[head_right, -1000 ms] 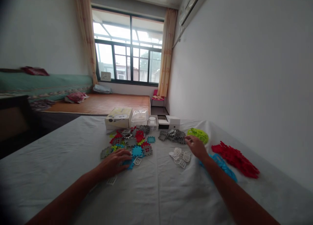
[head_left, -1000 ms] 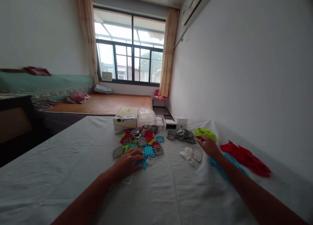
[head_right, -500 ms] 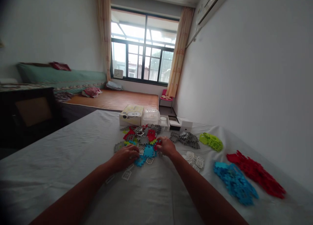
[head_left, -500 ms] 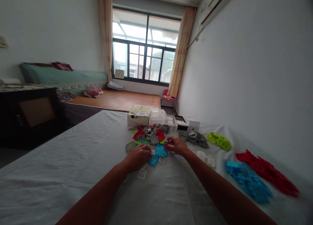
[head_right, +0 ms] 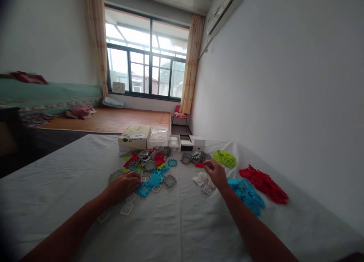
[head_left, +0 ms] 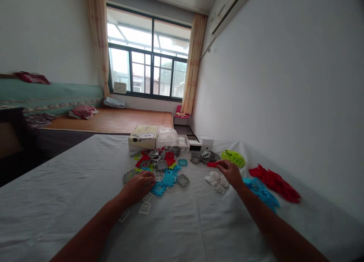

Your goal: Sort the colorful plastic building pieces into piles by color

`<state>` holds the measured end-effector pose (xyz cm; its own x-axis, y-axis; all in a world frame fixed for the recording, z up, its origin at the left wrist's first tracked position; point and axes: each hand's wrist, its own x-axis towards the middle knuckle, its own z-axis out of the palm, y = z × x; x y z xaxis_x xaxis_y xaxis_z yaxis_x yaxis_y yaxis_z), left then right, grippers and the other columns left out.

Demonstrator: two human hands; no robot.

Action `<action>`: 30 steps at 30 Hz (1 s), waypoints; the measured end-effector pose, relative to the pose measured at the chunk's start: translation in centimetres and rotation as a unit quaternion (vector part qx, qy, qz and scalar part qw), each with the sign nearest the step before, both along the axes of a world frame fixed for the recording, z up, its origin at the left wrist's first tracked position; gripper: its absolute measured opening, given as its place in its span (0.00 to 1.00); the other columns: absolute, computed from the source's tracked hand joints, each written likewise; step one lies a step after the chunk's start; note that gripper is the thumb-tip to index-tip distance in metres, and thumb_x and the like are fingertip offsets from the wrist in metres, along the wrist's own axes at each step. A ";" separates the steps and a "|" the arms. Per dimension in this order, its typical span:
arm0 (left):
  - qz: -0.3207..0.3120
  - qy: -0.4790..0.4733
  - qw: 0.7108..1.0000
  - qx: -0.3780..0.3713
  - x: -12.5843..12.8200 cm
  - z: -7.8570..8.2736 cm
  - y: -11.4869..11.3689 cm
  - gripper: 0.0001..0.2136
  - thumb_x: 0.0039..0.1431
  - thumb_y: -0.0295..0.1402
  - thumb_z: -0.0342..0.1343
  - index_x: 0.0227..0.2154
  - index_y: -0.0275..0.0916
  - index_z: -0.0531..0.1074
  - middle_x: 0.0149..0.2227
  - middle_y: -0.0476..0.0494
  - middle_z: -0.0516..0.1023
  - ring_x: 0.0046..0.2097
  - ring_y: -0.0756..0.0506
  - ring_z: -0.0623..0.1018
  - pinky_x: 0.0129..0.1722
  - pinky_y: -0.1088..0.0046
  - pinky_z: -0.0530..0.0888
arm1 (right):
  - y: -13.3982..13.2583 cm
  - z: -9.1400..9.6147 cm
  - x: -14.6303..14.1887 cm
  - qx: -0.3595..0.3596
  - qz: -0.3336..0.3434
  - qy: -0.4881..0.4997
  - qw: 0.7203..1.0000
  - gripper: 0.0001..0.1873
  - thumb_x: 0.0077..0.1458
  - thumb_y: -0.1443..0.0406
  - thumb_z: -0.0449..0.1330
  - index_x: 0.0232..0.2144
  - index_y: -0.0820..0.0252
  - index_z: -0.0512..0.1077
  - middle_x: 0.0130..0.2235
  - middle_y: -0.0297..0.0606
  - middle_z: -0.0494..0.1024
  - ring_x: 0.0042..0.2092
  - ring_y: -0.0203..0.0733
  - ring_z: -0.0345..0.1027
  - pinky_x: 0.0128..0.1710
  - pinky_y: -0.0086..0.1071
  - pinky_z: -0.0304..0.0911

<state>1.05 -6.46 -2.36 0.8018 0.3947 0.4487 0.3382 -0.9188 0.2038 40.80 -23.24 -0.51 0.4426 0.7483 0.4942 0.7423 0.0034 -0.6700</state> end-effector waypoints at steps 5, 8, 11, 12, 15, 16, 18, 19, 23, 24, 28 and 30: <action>-0.008 -0.005 1.000 -0.001 0.2 -0.2 0.3 0.10 0.61 0.36 0.50 0.34 0.44 0.76 0.40 0.46 0.77 0.43 0.47 0.75 0.43 0.76 0.71 | -7.1 0.1 12.9 0.011 -0.281 -0.098 0.955 0.18 0.48 0.56 0.53 0.36 0.59 0.74 0.35 0.45 0.80 0.38 0.50 0.73 0.39 0.39 0.65; -0.006 -0.003 1.000 0.002 0.3 -0.3 0.4 0.09 0.60 0.35 0.50 0.34 0.45 0.76 0.41 0.47 0.76 0.43 0.47 0.75 0.43 0.76 0.71 | -10.9 -0.9 19.0 -0.021 -0.391 -0.149 0.908 0.19 0.47 0.59 0.51 0.35 0.61 0.75 0.36 0.49 0.78 0.39 0.55 0.72 0.38 0.44 0.64; -0.003 0.004 1.000 0.006 0.2 -0.3 0.4 0.09 0.60 0.35 0.51 0.34 0.45 0.76 0.41 0.48 0.77 0.43 0.47 0.75 0.44 0.76 0.70 | -13.5 -2.2 22.1 -0.055 -0.412 -0.161 0.895 0.16 0.46 0.61 0.50 0.33 0.60 0.75 0.35 0.53 0.77 0.39 0.58 0.72 0.37 0.48 0.64; -0.001 0.007 1.000 0.007 0.2 -0.3 0.3 0.09 0.60 0.35 0.51 0.34 0.45 0.76 0.41 0.48 0.77 0.43 0.47 0.75 0.44 0.76 0.70 | -14.1 -2.5 22.5 -0.067 -0.409 -0.160 0.896 0.15 0.45 0.63 0.51 0.31 0.58 0.76 0.34 0.54 0.77 0.38 0.59 0.72 0.36 0.48 0.63; 0.008 0.015 1.000 0.008 0.3 -0.1 0.1 0.09 0.61 0.36 0.50 0.35 0.45 0.76 0.41 0.47 0.76 0.43 0.47 0.75 0.44 0.75 0.70 | -14.4 -2.8 21.9 -0.094 -0.410 -0.152 0.894 0.15 0.42 0.66 0.52 0.30 0.55 0.76 0.33 0.53 0.77 0.36 0.61 0.72 0.33 0.52 0.63; 0.009 0.017 1.000 0.008 0.3 -0.1 0.1 0.10 0.61 0.36 0.49 0.35 0.45 0.76 0.41 0.47 0.76 0.44 0.47 0.75 0.44 0.75 0.70 | -13.9 -2.5 21.1 -0.089 -0.408 -0.155 0.895 0.16 0.42 0.66 0.52 0.32 0.55 0.76 0.34 0.52 0.77 0.37 0.61 0.72 0.34 0.52 0.63; 0.009 0.021 1.000 0.006 0.4 0.0 -0.1 0.10 0.61 0.36 0.49 0.35 0.45 0.76 0.41 0.46 0.76 0.44 0.47 0.74 0.44 0.74 0.70 | -12.0 -1.7 18.5 -0.062 -0.385 -0.175 0.904 0.18 0.43 0.66 0.51 0.36 0.56 0.75 0.38 0.50 0.77 0.41 0.59 0.71 0.38 0.52 0.64; 0.010 0.021 1.000 0.004 0.5 0.1 -0.1 0.10 0.62 0.36 0.49 0.35 0.45 0.76 0.41 0.46 0.76 0.44 0.47 0.74 0.44 0.73 0.70 | -10.5 -1.2 16.6 -0.047 -0.353 -0.186 0.916 0.18 0.45 0.66 0.50 0.37 0.57 0.75 0.39 0.49 0.77 0.43 0.57 0.71 0.41 0.50 0.64; 0.011 0.009 1.000 -0.004 0.5 0.1 -0.3 0.10 0.61 0.35 0.49 0.34 0.44 0.76 0.40 0.46 0.76 0.43 0.46 0.74 0.45 0.72 0.69 | -3.4 0.6 5.3 -0.036 -0.092 -0.164 0.982 0.17 0.52 0.63 0.49 0.39 0.59 0.73 0.41 0.45 0.77 0.41 0.46 0.71 0.43 0.40 0.66; 0.010 0.003 1.000 -0.007 0.4 0.1 -0.4 0.10 0.60 0.35 0.50 0.34 0.44 0.77 0.40 0.46 0.76 0.43 0.47 0.74 0.45 0.73 0.69 | -1.7 0.8 1.9 -0.055 -0.010 -0.160 0.986 0.16 0.54 0.61 0.50 0.39 0.58 0.73 0.40 0.43 0.78 0.39 0.45 0.71 0.42 0.38 0.66; 0.003 -0.009 1.000 -0.017 0.1 0.1 -0.5 0.09 0.60 0.35 0.50 0.34 0.44 0.77 0.40 0.47 0.77 0.43 0.47 0.74 0.44 0.74 0.69 | 2.5 0.1 -9.2 -0.122 0.205 -0.235 0.942 0.18 0.54 0.55 0.57 0.44 0.55 0.73 0.44 0.39 0.78 0.46 0.46 0.69 0.47 0.37 0.62; 0.002 -0.009 1.000 -0.018 0.0 0.1 -0.6 0.09 0.60 0.34 0.50 0.34 0.44 0.76 0.40 0.47 0.77 0.43 0.47 0.74 0.44 0.74 0.69 | 3.4 -0.6 -12.1 -0.142 0.218 -0.276 0.925 0.19 0.50 0.55 0.62 0.45 0.52 0.73 0.45 0.37 0.78 0.47 0.48 0.69 0.47 0.37 0.62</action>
